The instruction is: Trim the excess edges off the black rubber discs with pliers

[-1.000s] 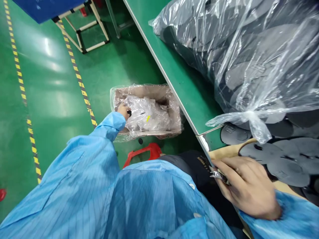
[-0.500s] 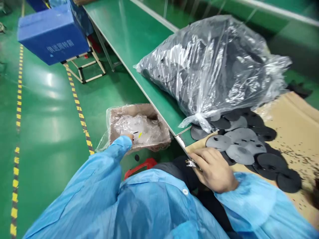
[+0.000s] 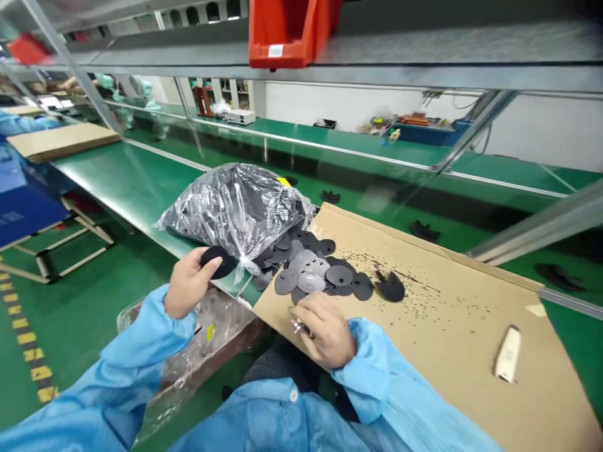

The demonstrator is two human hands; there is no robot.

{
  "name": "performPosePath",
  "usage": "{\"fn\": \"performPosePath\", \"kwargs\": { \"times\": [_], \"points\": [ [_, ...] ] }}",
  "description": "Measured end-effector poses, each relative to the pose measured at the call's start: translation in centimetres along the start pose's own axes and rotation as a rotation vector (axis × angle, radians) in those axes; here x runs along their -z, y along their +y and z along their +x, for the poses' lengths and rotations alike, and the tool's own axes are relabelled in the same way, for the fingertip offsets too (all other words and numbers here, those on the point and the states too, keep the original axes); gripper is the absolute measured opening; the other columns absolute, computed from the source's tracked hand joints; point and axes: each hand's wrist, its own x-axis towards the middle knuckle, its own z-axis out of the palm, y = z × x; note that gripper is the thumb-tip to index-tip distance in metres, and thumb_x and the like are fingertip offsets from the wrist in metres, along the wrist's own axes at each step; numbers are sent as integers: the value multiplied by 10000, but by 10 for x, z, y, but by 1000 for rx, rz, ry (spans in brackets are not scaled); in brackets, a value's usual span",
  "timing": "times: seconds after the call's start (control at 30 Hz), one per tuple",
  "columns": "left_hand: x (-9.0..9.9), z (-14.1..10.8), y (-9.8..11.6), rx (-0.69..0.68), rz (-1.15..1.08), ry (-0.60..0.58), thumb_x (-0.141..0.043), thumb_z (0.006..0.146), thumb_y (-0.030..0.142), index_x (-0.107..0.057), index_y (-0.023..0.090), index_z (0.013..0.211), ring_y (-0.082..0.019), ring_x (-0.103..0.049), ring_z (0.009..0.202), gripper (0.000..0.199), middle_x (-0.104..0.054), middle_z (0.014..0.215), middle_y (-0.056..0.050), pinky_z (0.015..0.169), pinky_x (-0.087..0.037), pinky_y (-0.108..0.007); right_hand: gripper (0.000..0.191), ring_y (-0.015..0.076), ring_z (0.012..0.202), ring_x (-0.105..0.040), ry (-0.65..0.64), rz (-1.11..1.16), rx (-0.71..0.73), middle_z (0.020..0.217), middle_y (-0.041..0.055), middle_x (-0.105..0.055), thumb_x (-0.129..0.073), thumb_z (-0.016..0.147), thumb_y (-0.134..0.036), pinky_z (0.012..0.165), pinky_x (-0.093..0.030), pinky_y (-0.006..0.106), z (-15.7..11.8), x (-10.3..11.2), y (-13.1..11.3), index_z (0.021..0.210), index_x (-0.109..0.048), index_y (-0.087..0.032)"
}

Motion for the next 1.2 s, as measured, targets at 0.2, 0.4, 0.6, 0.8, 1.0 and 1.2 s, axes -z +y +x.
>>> {"fn": "performPosePath", "kwargs": {
  "times": [0.2,0.4,0.6,0.8,1.0,1.2],
  "points": [
    [-127,40,56,-196,82,-378,-604,794,344,-647,138,969,-197,-621,821,273,-679,886,-49,771,-496,-303,117,201,817,-572,496,-218,-418,886,73,-612,-562,871,-227,734,-473,347,-45,71,40,964,-617,-182],
    [-241,58,67,-362,437,-530,-566,835,230,-674,153,1060,-238,-604,1008,261,-670,1069,-85,940,-445,-350,251,194,798,-576,1013,-320,-669,857,78,-609,-565,876,-377,747,-470,332,-88,84,83,919,-621,-137],
    [-282,56,71,-450,576,-673,-592,811,194,-720,154,916,-234,-568,1102,170,-652,1125,-89,1023,-394,-328,347,150,687,-523,1105,-105,-859,777,42,-572,-567,855,-470,667,-429,275,-103,87,92,898,-619,-129],
    [-298,73,86,-397,609,-701,-550,855,285,-702,158,999,-217,-603,1015,244,-673,1050,-86,932,-440,-304,403,140,671,-490,1180,-8,-953,751,15,-525,-601,809,-494,678,-411,282,-108,85,98,975,-591,-127],
    [-334,129,85,-277,634,-766,-682,764,401,-688,201,1008,-161,-629,903,315,-691,991,-16,813,-469,-209,377,155,716,-500,1080,-57,-946,799,28,-509,-616,806,-443,708,-415,302,-107,78,97,1024,-575,-139],
    [-369,217,68,-47,752,-363,-617,834,364,-512,78,1212,-303,-507,1200,486,-548,1249,-220,991,-395,-366,389,180,826,-482,1084,-70,-909,906,48,-473,-608,818,-358,780,-426,337,-100,63,101,1137,-490,-169]
  ]
}}
